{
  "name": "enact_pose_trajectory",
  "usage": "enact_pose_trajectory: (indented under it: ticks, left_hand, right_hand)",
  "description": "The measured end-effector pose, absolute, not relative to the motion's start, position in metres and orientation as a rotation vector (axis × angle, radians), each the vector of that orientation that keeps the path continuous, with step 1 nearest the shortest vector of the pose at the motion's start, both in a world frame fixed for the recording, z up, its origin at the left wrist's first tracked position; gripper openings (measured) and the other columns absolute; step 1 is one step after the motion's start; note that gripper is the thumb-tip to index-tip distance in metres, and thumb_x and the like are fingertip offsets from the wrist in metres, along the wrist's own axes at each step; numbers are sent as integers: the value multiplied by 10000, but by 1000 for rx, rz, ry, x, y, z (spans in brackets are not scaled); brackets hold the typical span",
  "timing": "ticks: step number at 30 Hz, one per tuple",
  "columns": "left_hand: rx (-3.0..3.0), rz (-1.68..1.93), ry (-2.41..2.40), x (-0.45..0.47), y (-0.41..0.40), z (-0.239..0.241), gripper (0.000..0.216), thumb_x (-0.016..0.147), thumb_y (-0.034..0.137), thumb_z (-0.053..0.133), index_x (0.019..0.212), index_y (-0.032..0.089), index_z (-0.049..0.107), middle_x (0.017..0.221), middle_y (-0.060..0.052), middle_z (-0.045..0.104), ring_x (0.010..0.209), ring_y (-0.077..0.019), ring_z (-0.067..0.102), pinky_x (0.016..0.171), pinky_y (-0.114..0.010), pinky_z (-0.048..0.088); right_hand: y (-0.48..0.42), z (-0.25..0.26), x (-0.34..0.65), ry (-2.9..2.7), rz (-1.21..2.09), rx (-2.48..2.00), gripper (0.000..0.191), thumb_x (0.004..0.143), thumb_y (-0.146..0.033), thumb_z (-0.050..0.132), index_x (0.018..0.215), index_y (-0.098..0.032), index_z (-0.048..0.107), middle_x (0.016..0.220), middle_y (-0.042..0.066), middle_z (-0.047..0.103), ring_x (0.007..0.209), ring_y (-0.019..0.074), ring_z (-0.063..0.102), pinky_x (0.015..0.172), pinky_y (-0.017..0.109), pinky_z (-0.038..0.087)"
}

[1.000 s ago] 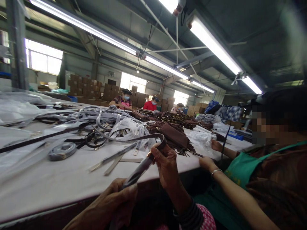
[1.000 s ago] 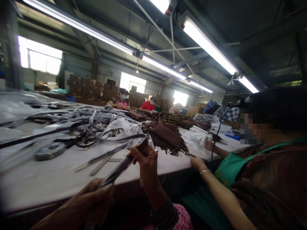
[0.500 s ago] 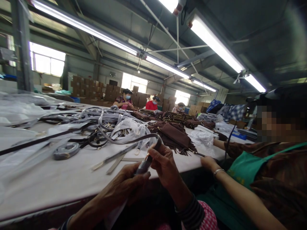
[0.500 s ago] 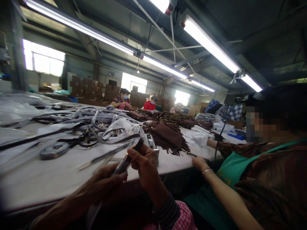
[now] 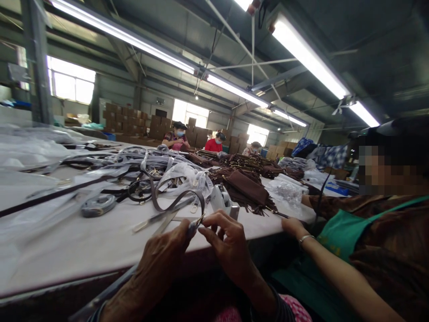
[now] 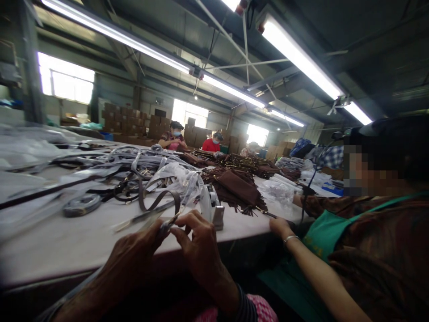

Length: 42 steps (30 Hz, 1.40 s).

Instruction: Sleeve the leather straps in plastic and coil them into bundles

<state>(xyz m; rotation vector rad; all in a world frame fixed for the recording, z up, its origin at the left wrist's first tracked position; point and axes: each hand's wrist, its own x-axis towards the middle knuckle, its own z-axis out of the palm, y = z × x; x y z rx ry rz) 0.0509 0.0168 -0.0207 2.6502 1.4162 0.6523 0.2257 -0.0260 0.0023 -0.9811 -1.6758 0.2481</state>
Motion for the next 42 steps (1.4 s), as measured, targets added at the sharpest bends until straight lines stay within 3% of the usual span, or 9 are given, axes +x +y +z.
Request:
enact_pose_trajectory:
  ticks: [8, 18, 23, 27, 30, 37, 42]
  left_hand:
    - [2835, 794, 1390, 38, 23, -48, 183, 975, 121, 407, 1018, 221, 554, 736, -16, 690, 647, -234, 701, 562, -332, 342]
    - [2852, 703, 1383, 37, 21, -53, 252, 966, 84, 388, 1126, 191, 551, 827, -57, 724, 713, -265, 725, 617, -349, 420]
    - [2800, 636, 1427, 37, 24, -57, 268, 981, 80, 351, 1079, 207, 566, 790, -48, 721, 726, -266, 746, 588, -333, 412]
    - [2865, 740, 1344, 32, 26, -72, 294, 972, 75, 393, 1195, 166, 560, 933, -102, 757, 849, -292, 753, 713, -370, 513]
    - [2903, 781, 1283, 29, 25, -78, 355, 963, 66, 413, 1287, 141, 538, 1043, -138, 760, 914, -297, 744, 801, -400, 539]
    - [2807, 635, 1301, 36, 16, -64, 235, 975, 70, 403, 1087, 192, 570, 884, -87, 748, 807, -267, 738, 715, -345, 491]
    - [2750, 612, 1330, 39, 18, -58, 150, 979, 129, 449, 1048, 225, 542, 788, -48, 718, 791, -260, 740, 695, -313, 449]
  right_hand:
    - [-21, -13, 220, -1806, 35, -955, 104, 988, -148, 633, 944, -214, 700, 911, 27, 676, 854, 165, 642, 768, 274, 474]
    - [-17, -20, 214, -1805, 12, -1021, 187, 870, -42, 583, 801, -215, 574, 797, -7, 565, 722, 146, 555, 656, 270, 413]
    - [-18, -22, 216, -1759, 82, -1035, 144, 942, -93, 610, 869, -214, 638, 850, 9, 624, 762, 149, 595, 690, 266, 442]
    - [-21, -24, 217, -1852, 43, -1041, 112, 1018, -160, 583, 978, -210, 675, 952, 58, 692, 886, 186, 662, 799, 291, 487]
    - [-23, -24, 216, -1929, -123, -1079, 139, 1025, -143, 549, 962, -198, 660, 919, 76, 702, 848, 200, 677, 772, 302, 492]
    - [-23, -26, 217, -1973, -365, -1076, 172, 947, -60, 522, 884, -199, 601, 827, 64, 665, 762, 194, 663, 703, 299, 478]
    - [-19, -33, 219, -1817, -194, -1036, 168, 896, -67, 543, 825, -208, 601, 788, 31, 636, 715, 164, 613, 672, 279, 462]
